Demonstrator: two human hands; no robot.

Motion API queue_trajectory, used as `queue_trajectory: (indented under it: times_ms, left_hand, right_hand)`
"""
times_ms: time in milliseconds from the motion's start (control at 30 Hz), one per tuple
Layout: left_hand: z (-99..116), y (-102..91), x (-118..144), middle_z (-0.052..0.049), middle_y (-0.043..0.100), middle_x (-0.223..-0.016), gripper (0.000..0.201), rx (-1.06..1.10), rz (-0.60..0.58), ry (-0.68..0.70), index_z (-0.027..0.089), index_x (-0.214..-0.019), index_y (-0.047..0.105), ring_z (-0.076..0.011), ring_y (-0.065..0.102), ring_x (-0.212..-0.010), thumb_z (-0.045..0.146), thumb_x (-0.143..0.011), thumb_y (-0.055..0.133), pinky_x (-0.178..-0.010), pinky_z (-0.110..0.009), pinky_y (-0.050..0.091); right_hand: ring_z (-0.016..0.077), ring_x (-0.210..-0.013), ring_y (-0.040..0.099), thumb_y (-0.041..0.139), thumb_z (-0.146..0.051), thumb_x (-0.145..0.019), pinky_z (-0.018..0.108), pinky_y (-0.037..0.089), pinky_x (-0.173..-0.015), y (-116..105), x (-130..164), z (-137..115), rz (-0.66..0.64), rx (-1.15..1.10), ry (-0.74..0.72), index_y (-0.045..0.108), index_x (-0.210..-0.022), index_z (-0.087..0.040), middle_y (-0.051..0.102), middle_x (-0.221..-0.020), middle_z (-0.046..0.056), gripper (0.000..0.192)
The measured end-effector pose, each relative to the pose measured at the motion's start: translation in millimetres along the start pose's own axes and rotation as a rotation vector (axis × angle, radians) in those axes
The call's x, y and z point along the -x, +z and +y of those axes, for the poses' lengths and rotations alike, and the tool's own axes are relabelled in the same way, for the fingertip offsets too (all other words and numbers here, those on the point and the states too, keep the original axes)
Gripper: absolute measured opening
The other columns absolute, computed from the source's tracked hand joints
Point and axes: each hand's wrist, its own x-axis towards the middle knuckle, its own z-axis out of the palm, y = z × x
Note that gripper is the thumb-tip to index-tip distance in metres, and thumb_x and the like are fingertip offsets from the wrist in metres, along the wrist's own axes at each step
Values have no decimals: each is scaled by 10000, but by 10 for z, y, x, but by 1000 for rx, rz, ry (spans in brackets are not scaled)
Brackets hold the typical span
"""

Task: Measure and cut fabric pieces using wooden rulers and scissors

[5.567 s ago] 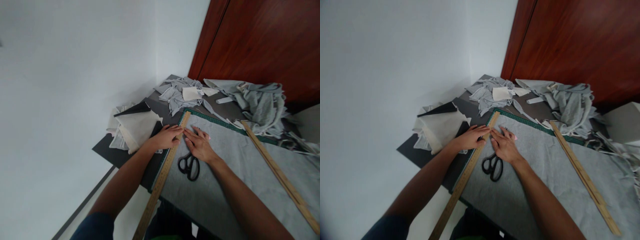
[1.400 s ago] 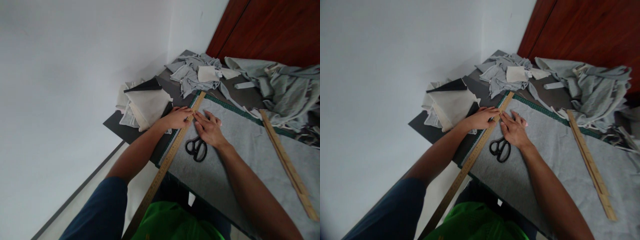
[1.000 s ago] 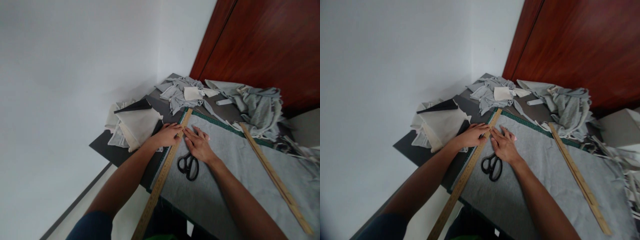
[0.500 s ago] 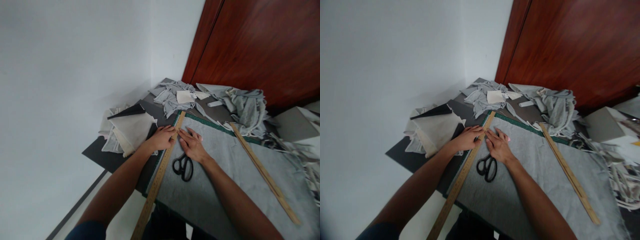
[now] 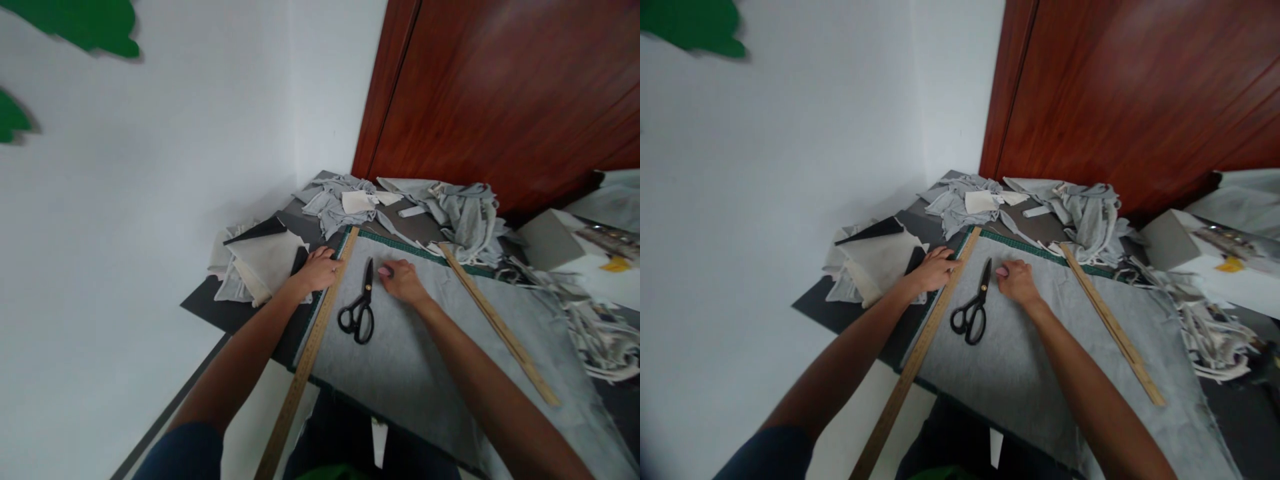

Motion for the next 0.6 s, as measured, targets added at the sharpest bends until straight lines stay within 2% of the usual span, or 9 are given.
queue_trajectory:
  times_ms: [167, 267, 367, 467, 600]
  left_hand:
    - [-88, 61, -144, -59, 590, -1433, 427, 43, 5, -45, 321, -1301, 735, -262, 455, -1385, 216, -918, 579, -1167, -389, 389]
    - [-132, 117, -202, -57, 636, -1376, 381, 77, 13, -59, 291, -1254, 760, -241, 499, -1334, 199, -926, 589, -1153, -354, 397]
    - [-171, 170, -224, -48, 658, -1355, 365, 92, 47, -50, 288, -1241, 765, -240, 518, -1319, 203, -935, 585, -1146, -368, 415]
    - [-185, 188, -220, -66, 671, -1348, 355, 91, 89, -41, 283, -1228, 777, -270, 527, -1323, 214, -940, 582, -1135, -415, 439]
    - [-149, 126, -199, -81, 655, -1388, 354, 74, 52, -38, 295, -1224, 784, -305, 526, -1333, 256, -968, 543, -1109, -442, 453]
  right_hand:
    - [303, -1024, 685, 553, -296, -893, 455, 486, -1002, 40, 34, -19, 54, -63, 14, 759, -943, -158, 771, -970, 148, 253]
    - [266, -896, 690, 587, -286, -838, 401, 530, -897, 42, 44, -66, 106, -166, 115, 722, -902, -160, 761, -920, 135, 196]
    - [230, -811, 681, 593, -244, -796, 357, 544, -813, 31, 26, -200, 134, -281, 167, 689, -877, -183, 757, -879, 105, 139]
    - [223, -807, 687, 569, -215, -781, 359, 551, -817, 7, -34, -378, 156, -360, 150, 676, -877, -198, 760, -872, 89, 144]
    - [234, -834, 702, 609, -244, -762, 376, 564, -829, 4, -124, -623, 193, -450, 173, 679, -892, -198, 766, -898, 90, 154]
